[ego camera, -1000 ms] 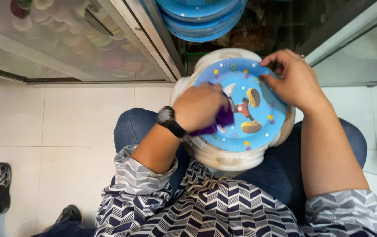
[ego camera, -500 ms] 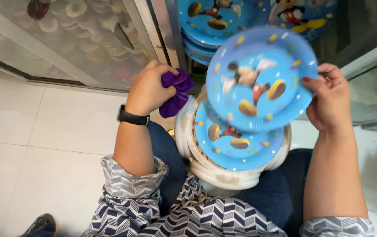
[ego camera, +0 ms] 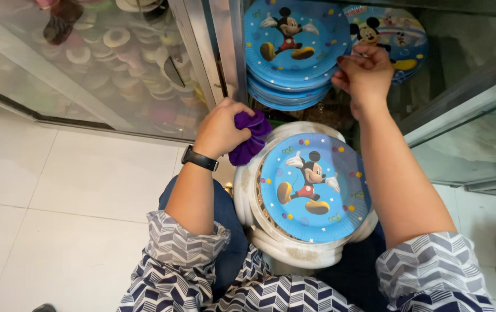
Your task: The person sits on the floor and wipes blue paper plates with a purple cloth. They handle the plates one at a time, wiping each surface and then stacking them into a pile.
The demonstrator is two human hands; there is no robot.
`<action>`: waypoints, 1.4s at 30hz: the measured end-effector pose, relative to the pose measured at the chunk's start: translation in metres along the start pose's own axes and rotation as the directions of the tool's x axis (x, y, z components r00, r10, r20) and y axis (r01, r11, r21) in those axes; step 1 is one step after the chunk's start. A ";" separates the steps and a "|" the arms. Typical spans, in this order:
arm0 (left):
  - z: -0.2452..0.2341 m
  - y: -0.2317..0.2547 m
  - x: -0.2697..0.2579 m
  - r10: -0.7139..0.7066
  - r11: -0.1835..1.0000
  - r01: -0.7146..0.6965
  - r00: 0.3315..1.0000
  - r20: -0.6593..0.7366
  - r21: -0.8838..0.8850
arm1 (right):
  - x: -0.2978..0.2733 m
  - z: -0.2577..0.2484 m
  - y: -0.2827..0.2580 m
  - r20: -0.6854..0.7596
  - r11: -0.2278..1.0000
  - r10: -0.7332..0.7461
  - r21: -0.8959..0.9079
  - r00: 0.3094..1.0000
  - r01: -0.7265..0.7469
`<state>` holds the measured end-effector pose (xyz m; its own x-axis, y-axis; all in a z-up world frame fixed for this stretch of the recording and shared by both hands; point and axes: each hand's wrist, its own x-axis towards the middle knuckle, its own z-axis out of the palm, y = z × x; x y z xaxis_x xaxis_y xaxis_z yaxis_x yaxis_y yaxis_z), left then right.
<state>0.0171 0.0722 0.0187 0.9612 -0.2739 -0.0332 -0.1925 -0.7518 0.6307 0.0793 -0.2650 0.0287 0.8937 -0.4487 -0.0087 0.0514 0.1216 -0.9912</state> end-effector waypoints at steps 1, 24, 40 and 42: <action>-0.001 -0.001 0.000 -0.004 1.000 0.004 1.000 0.006 -0.004 | -0.002 -0.005 0.000 -0.002 1.000 0.006 -0.005 1.000 -0.006; -0.006 0.028 -0.019 0.182 0.968 -0.230 0.920 -0.346 -0.102 | -0.129 -0.113 0.012 0.506 0.554 0.055 -0.733 0.861 0.395; 0.016 0.068 -0.041 0.553 0.768 -0.469 0.829 0.081 -0.435 | -0.140 -0.110 -0.047 0.148 0.465 0.489 -0.878 0.859 -0.113; 0.050 0.082 -0.045 0.480 0.877 -0.481 0.873 0.082 -0.001 | -0.138 -0.109 -0.044 0.191 0.479 0.470 -0.875 0.861 -0.067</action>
<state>-0.0520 -0.0074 0.0329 0.7310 -0.6493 0.2099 -0.6311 -0.5262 0.5699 -0.0951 -0.3050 0.0590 0.8794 -0.1597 -0.4486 -0.4255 -0.6865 -0.5896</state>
